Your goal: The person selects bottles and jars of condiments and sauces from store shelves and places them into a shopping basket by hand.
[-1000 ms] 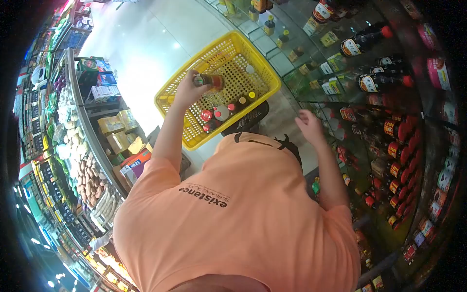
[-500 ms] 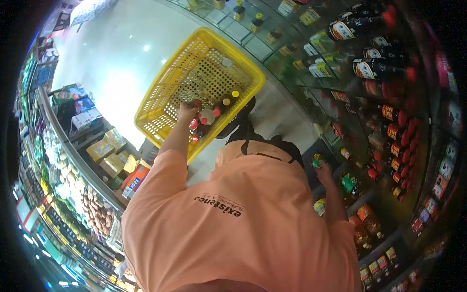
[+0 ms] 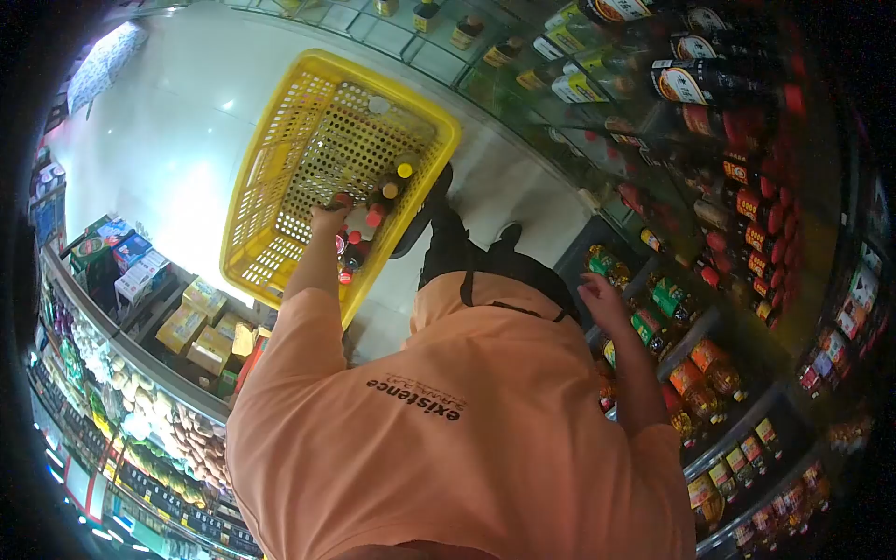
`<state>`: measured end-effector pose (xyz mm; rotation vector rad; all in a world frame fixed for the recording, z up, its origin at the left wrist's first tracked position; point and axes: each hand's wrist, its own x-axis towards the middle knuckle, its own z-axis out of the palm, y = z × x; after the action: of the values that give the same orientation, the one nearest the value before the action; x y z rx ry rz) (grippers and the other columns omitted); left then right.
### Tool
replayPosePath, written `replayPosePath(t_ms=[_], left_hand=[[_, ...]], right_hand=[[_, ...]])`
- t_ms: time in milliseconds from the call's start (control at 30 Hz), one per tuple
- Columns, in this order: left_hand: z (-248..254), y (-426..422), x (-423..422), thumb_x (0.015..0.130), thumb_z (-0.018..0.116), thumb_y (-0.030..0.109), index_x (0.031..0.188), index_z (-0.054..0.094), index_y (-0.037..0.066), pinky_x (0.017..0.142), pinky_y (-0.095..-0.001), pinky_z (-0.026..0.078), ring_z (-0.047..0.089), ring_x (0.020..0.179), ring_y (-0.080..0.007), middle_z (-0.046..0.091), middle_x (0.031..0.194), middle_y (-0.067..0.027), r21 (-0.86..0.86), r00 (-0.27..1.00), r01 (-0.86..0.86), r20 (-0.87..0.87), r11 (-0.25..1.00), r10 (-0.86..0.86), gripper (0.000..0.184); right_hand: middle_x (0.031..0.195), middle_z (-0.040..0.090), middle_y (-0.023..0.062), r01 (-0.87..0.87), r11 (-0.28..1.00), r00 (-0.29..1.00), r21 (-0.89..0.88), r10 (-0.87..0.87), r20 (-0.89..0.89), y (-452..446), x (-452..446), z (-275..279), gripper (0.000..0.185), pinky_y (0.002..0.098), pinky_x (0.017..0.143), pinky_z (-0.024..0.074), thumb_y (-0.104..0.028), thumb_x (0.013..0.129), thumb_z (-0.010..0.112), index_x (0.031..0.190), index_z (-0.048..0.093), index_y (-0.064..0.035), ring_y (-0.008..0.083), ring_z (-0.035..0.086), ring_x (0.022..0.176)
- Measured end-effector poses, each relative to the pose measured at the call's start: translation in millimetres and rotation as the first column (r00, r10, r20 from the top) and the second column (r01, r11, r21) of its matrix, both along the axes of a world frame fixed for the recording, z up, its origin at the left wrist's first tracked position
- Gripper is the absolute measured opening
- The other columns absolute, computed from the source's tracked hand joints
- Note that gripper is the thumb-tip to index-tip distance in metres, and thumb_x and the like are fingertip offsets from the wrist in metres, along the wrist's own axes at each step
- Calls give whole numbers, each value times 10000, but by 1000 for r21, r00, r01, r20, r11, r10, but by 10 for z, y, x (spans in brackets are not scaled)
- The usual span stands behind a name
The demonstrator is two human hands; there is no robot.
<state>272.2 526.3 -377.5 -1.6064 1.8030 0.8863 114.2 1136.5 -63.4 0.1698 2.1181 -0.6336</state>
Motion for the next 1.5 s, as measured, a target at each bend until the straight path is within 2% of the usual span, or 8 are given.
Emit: replayPosePath(t_ms=[267,533,567,800,1067,1200,1367,1500], left_hand=[[-440,-250,62,657,863,528,1369,503,-63,1028,-432,496,619,1222,-397,604,1332,-301,223,991,2,-128,975,27,993],[380,180,-190,934,699,271,1227,655,7,957,-437,533,672,1086,-343,688,1229,-195,-235,746,-357,-655,904,124,397],[835,383,-325,940,712,285,1213,664,29,927,-430,556,679,1067,-331,689,1227,-184,-464,823,-204,-558,862,-106,377],[2431,1787,-931,1021,581,171,1343,552,72,722,-438,490,599,882,-274,623,1056,-160,-412,623,-225,-758,883,-195,338],[2463,3243,-1019,956,565,17,1234,555,-13,733,-331,496,583,817,-188,601,902,-93,-398,351,219,-820,891,-453,280],[1941,3632,-796,909,618,50,1159,609,-16,792,-377,530,684,905,-253,703,958,-171,-375,299,296,-837,878,-458,259],[1431,3663,-363,859,644,151,1128,646,-10,818,-389,536,699,900,-299,715,931,-181,-253,499,345,-766,904,-405,314],[1218,3907,-191,827,667,198,1081,670,-15,704,-409,545,706,778,-268,717,882,-154,-210,674,420,-580,883,-458,331]], right_hand=[[1108,679,103,29,997,999,70,-27,-22,857,216,-445,405,366,885,513,-261,954,686,1305,605,-77,202,638,1005],[1035,721,157,34,998,999,-48,-35,-19,1059,256,-731,403,387,845,543,-273,946,694,1248,616,-17,220,672,951],[1015,731,171,66,987,996,-146,-73,-44,1210,310,-1030,431,410,831,545,-307,925,707,1241,622,-26,268,700,908],[1065,731,131,-74,982,973,-173,34,-227,1216,-236,-225,380,379,880,541,-308,945,682,1230,625,-62,267,704,993],[976,690,20,-144,749,779,-646,-317,-541,2048,-954,2002,266,257,781,540,-172,945,715,1175,656,-51,79,655,889],[848,693,14,-361,881,154,-305,-266,-952,2823,-965,3370,99,265,618,520,-116,878,755,948,698,-75,88,650,716],[900,670,39,-85,980,-572,-178,-194,-797,3815,-1020,4463,181,256,663,514,-29,854,751,1017,673,-44,117,629,770],[1217,591,121,-31,922,-746,-386,-279,-605,4319,-1185,4920,483,307,789,555,-80,825,798,1257,588,-26,193,632,1024]])
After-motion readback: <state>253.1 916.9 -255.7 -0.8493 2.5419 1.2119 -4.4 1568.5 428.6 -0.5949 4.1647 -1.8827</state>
